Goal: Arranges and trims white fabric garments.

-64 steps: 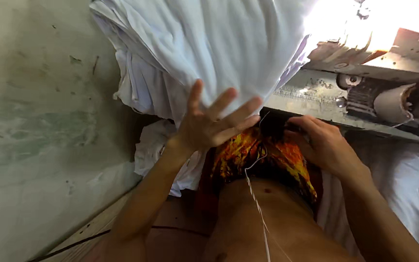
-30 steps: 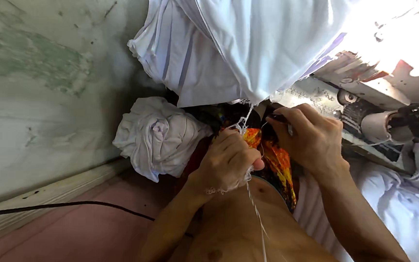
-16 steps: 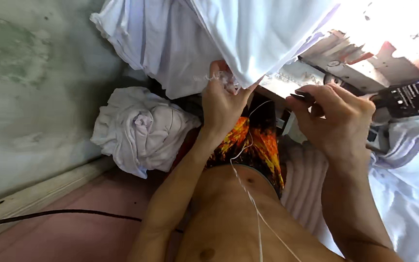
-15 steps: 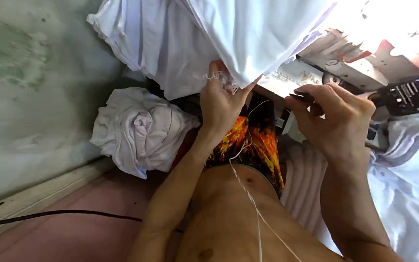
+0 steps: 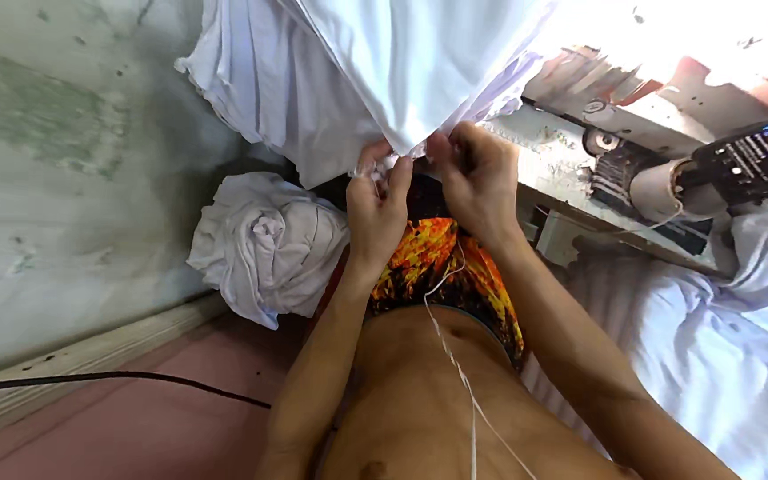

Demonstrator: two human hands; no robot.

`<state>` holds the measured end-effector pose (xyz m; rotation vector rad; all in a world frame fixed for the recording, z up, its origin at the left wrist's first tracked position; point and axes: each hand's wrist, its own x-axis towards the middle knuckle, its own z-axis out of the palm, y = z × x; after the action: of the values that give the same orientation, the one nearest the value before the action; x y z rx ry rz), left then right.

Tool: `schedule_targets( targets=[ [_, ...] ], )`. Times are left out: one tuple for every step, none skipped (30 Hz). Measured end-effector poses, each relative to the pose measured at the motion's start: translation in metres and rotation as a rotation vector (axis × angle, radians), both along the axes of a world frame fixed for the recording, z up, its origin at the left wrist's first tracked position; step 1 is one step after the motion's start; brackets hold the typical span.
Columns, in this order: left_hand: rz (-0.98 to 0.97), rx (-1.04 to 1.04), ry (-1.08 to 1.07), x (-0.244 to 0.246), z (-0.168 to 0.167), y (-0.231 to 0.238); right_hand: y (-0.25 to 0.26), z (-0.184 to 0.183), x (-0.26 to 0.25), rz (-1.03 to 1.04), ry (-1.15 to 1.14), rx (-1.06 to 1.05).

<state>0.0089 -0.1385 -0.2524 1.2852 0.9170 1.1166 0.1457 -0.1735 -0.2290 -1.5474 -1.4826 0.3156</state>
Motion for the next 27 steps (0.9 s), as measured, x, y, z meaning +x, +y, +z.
schedule_targets(
  targets=[
    [-0.003,0.019,0.026,-0.005,0.001,-0.004,-0.011,0.002,-0.004,0.058,0.017,0.0],
    [-0.014,0.029,0.05,-0.009,0.003,-0.008,-0.022,0.002,-0.005,0.108,0.032,0.004],
    [-0.041,0.037,0.065,-0.012,0.005,-0.01,-0.032,-0.002,-0.005,0.139,0.035,0.009],
    [-0.076,0.025,0.073,-0.014,0.006,-0.01,-0.041,-0.007,-0.005,0.15,0.024,0.011],
    [-0.108,-0.004,0.063,-0.012,0.007,-0.009,-0.049,-0.012,-0.006,0.146,0.004,0.015],
    [-0.138,-0.046,0.039,-0.008,0.009,-0.006,-0.056,-0.016,-0.008,0.137,-0.019,0.023],
    [-0.17,-0.091,0.017,-0.003,0.011,-0.003,-0.06,-0.019,-0.01,0.129,-0.044,0.037],
    [-0.203,-0.129,-0.007,0.002,0.013,-0.001,-0.063,-0.02,-0.012,0.118,-0.079,0.043],
    [-0.233,-0.144,-0.026,0.005,0.016,0.001,-0.065,-0.018,-0.012,0.109,-0.126,0.032],
    [-0.257,-0.124,-0.014,0.007,0.017,0.002,-0.067,-0.015,-0.01,0.098,-0.191,-0.004],
    [-0.279,-0.077,0.03,0.007,0.017,0.002,-0.069,-0.009,-0.006,0.076,-0.268,-0.057],
    [-0.297,-0.016,0.089,0.005,0.017,0.0,-0.071,-0.003,0.0,0.042,-0.338,-0.12],
    [-0.312,0.057,0.156,0.001,0.016,-0.002,-0.072,0.002,0.009,0.006,-0.386,-0.174],
    [-0.324,0.137,0.224,-0.002,0.015,-0.005,-0.069,0.004,0.019,-0.028,-0.421,-0.197],
    [-0.332,0.205,0.272,-0.005,0.012,-0.008,-0.064,0.004,0.028,-0.059,-0.463,-0.182],
    [-0.333,0.252,0.298,-0.007,0.009,-0.012,-0.057,0.003,0.035,-0.076,-0.508,-0.147],
    [-0.324,0.275,0.316,-0.008,0.007,-0.016,-0.047,0.003,0.037,-0.07,-0.542,-0.11],
    [-0.308,0.285,0.328,-0.008,0.006,-0.018,-0.036,0.004,0.037,-0.041,-0.558,-0.08],
    [-0.294,0.292,0.339,-0.007,0.006,-0.018,-0.025,0.006,0.034,0.007,-0.56,-0.058],
    [-0.287,0.309,0.354,-0.007,0.006,-0.019,-0.016,0.007,0.03,0.063,-0.553,-0.041],
    [-0.282,0.342,0.369,-0.008,0.005,-0.018,-0.009,0.007,0.027,0.121,-0.546,-0.024],
    [-0.283,0.387,0.388,-0.01,0.005,-0.019,-0.007,0.006,0.026,0.17,-0.542,-0.01],
    [-0.298,0.429,0.408,-0.014,0.004,-0.02,-0.009,0.005,0.028,0.197,-0.548,-0.005],
    [-0.31,0.475,0.417,-0.018,0.001,-0.022,-0.015,0.005,0.031,0.197,-0.565,-0.001],
    [-0.316,0.507,0.417,-0.022,-0.003,-0.023,-0.022,0.005,0.036,0.176,-0.586,0.016],
    [-0.314,0.523,0.415,-0.026,-0.007,-0.025,-0.027,0.006,0.041,0.141,-0.606,0.056],
    [-0.305,0.532,0.412,-0.028,-0.011,-0.026,-0.027,0.007,0.044,0.104,-0.626,0.111]
  ],
)
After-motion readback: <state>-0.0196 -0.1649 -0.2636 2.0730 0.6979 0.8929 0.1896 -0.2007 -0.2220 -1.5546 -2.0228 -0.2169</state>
